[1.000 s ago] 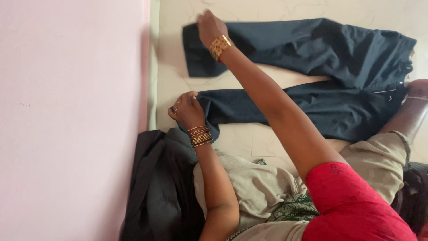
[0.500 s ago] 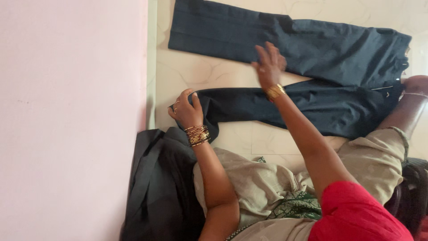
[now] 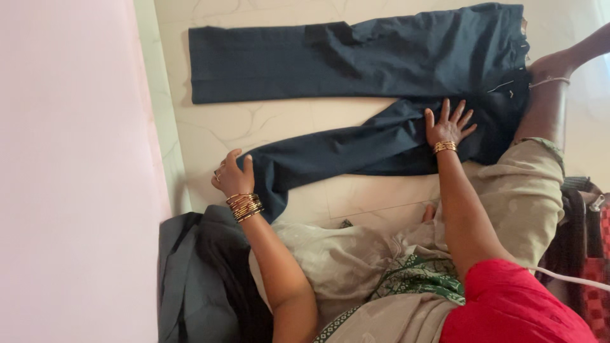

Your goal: The person sits on the floor and folds a white shirt and a pair of dark trousers by hand. After folding each item, the person places it into a red and black checkered bag positioned nearby.

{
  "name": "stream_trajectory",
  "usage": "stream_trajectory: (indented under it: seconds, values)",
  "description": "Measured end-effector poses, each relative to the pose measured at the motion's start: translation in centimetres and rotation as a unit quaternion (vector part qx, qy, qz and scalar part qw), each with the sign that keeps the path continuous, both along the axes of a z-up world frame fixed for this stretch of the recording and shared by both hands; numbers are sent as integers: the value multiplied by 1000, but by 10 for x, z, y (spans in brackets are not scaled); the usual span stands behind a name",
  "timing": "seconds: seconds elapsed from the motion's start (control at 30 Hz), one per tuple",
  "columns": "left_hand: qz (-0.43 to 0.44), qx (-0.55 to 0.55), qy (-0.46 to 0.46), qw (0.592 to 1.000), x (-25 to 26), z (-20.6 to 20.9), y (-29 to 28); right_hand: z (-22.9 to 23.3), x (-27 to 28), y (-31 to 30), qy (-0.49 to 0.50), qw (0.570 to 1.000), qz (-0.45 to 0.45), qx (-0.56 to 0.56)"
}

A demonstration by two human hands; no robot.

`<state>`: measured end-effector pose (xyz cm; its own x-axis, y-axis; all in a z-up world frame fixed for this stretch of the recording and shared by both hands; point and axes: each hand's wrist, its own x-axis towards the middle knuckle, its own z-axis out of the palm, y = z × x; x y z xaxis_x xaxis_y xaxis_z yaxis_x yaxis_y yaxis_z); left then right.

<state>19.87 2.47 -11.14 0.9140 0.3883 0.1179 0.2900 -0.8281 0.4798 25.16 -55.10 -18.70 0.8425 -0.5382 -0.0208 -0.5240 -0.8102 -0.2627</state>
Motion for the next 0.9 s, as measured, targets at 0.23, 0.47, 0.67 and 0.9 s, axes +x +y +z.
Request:
stream_trajectory:
  seconds: [0.23, 0.47, 0.67, 0.9]
  values:
    - [-12, 47, 188, 981, 3, 9, -2, 11, -12, -39, 14, 1000, 22, 11]
    - [26, 92, 308, 947, 3, 2, 7, 18, -13, -34, 19, 1000, 12, 19]
    - [155, 76, 73, 982, 2, 15, 6, 29, 5, 30, -142, 988, 40, -36]
    - [145, -189, -321, 917, 8, 64, -8, 45, 57, 235, -196, 890, 401, -98]
